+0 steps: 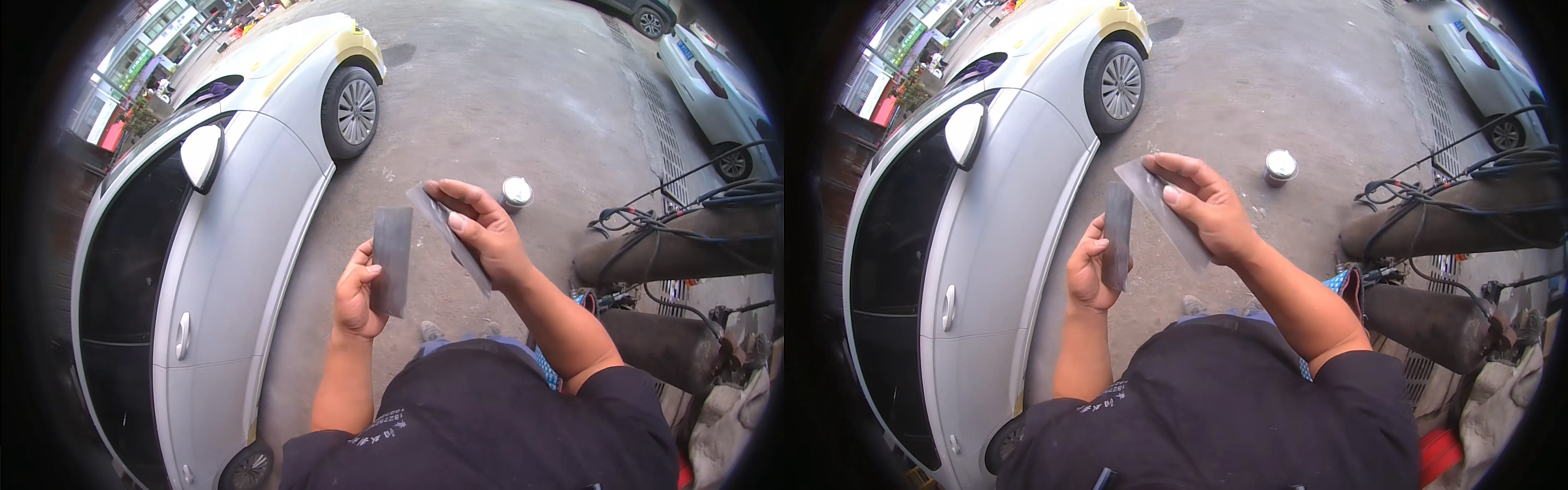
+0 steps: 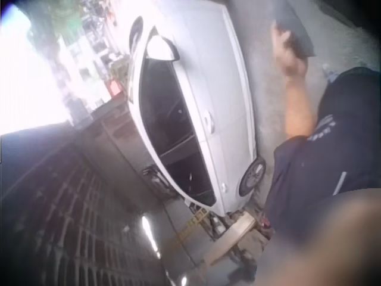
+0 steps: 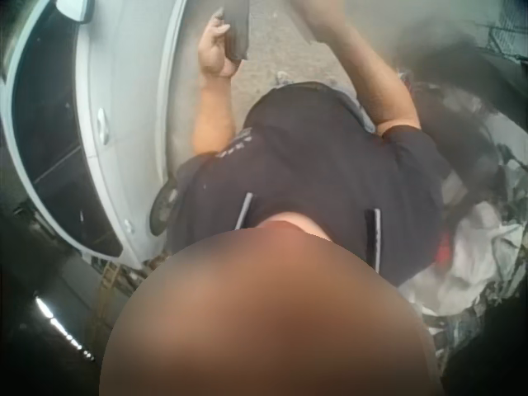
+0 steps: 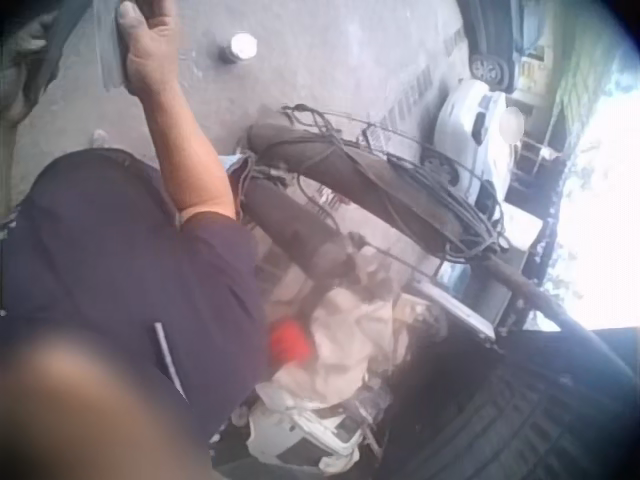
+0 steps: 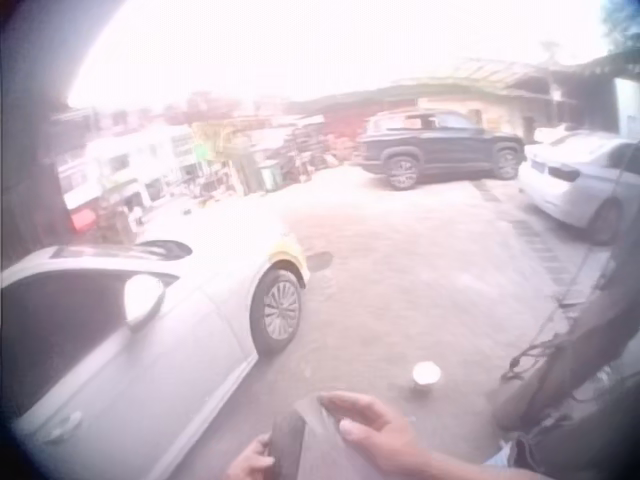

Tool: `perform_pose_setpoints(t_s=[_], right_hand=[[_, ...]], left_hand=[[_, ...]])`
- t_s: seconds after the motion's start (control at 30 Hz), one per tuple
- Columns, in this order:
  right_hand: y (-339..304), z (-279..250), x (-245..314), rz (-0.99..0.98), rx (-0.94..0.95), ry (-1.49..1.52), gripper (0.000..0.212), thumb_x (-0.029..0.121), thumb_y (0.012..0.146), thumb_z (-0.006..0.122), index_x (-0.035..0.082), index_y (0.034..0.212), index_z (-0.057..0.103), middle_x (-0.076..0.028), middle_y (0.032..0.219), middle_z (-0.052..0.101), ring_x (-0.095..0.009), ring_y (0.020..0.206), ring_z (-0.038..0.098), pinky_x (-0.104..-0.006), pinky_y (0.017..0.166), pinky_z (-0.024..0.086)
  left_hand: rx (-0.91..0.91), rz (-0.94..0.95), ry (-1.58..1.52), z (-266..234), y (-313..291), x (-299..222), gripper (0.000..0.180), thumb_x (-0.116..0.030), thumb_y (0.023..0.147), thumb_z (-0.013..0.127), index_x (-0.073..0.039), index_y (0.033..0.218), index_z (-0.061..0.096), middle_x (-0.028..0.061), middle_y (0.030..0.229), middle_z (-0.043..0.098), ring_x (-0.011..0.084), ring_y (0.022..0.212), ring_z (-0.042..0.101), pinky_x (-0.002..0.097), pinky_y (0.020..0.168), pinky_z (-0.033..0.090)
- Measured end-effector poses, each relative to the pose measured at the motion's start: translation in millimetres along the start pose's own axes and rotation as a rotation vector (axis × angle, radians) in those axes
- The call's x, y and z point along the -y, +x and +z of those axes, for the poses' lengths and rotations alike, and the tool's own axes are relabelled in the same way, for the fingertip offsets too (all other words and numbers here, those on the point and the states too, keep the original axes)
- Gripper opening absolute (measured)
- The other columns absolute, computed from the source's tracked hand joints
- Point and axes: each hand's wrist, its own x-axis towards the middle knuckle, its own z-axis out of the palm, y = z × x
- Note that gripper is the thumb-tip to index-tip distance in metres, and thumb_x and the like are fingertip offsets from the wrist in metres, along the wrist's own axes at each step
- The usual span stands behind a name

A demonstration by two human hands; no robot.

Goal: The person holds two rectangular metal plates and repeatedly rubs them together. They then squat, open a can of beige paste, scoop some onto one plate, and use the other plate to spread and mix the paste on the surface.

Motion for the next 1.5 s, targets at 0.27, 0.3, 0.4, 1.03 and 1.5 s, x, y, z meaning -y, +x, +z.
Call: perform_pose_setpoints(t_s=[0.27,0.3,0.4,1.03,1.5], right_hand=[[-65,32,-45,0.209,0.220,-0.216,0.044,0.005,0.096,0.057,0.001,0.139,0.048,-0.010,0.136,0.054,-0.016,0.125,0.050,-0.0332,0.104,0.041],[-67,31,-46,0.234,0.175,-0.239,0.044,0.007,0.097,0.058,0.003,0.139,0.049,-0.009,0.133,0.055,-0.015,0.120,0.053,-0.0320,0.100,0.045],[-62,28,-39,0.221,0.246,-0.410,0.043,0.008,0.096,0.059,0.003,0.139,0.050,-0.008,0.132,0.056,-0.014,0.117,0.054,-0.0312,0.098,0.046],[18,3,-4,-0.168,-0.068,-0.350,0.040,0.008,0.095,0.058,-0.001,0.134,0.051,-0.013,0.134,0.057,-0.018,0.123,0.053,-0.0316,0.105,0.041],[9,-28,29,0.150,0.141,-0.116,0.043,0.009,0.091,0.064,0.000,0.131,0.053,-0.014,0.136,0.056,-0.021,0.124,0.054,-0.0349,0.106,0.042]], left_hand=[[0.252,-0.073,-0.055,-29,21,23,0.055,-0.041,0.095,0.057,0.004,0.126,0.048,0.0057,0.074,0.053,0.0127,0.059,0.054,0.0243,0.051,0.043],[0.340,-0.151,-0.055,-34,23,23,0.053,-0.042,0.094,0.058,0.003,0.121,0.051,0.0073,0.076,0.055,0.0132,0.061,0.055,0.0245,0.051,0.044],[0.282,-0.147,0.012,-42,25,23,0.048,-0.044,0.092,0.060,0.001,0.106,0.056,0.0116,0.082,0.060,0.0149,0.066,0.058,0.0250,0.052,0.047],[0.291,-0.148,-0.026,-36,-2,25,0.035,-0.020,0.095,0.057,0.001,0.123,0.053,0.0095,0.102,0.056,0.0126,0.071,0.048,0.0239,0.056,0.040],[0.001,0.504,1.148,-26,0,-18,0.082,-0.052,0.076,0.078,-0.006,0.139,0.053,0.0001,0.097,0.050,0.0124,0.084,0.050,0.0251,0.075,0.045]])
